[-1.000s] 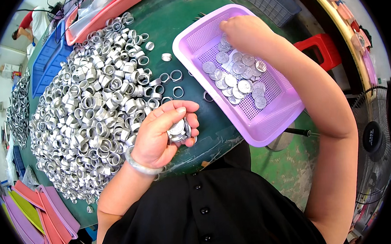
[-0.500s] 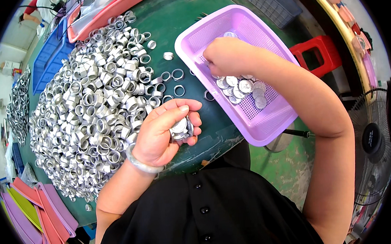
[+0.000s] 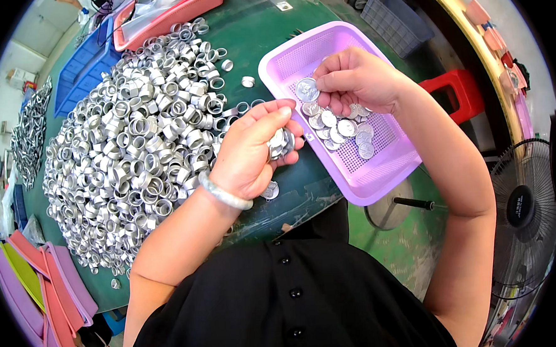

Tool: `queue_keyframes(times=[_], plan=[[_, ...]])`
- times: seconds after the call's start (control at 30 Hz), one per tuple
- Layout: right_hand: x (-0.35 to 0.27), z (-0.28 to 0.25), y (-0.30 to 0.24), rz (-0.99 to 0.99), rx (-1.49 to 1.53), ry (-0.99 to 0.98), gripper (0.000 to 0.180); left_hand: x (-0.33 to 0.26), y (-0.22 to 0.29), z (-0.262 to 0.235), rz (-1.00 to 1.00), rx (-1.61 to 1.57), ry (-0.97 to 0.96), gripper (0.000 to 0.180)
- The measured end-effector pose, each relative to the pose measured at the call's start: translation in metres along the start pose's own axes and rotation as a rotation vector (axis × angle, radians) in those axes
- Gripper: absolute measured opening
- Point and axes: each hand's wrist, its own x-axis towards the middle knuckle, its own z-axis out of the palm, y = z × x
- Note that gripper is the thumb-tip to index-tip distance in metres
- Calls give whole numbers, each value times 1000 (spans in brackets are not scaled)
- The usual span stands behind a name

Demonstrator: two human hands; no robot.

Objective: The person sorts small silver metal rings and flat discs from a large pile on a green table. They pick up the items by hand, inspect them, and place them into a purple basket. The person then transfers the sorted items into a clear plastic bag and places the bag into a blue bin.

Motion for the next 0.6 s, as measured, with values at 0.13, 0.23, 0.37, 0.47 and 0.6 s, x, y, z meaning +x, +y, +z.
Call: queue_keyframes(times=[0.13,0.23,0.37,0.47,0.6], plan=[[-10,7,-2,3,73,-27,17,11,2,5,32,-40,-7,15],[-12,8,-1,-4,92,-36,15,16,2,5,49,-28,-3,15],[-14,8,0,-24,105,-58,14,17,3,3,49,-10,-6,14],[-15,9,1,-29,89,-47,14,17,3,4,39,-5,13,13],[-15,9,1,-11,47,-47,14,17,4,4,24,5,7,14]])
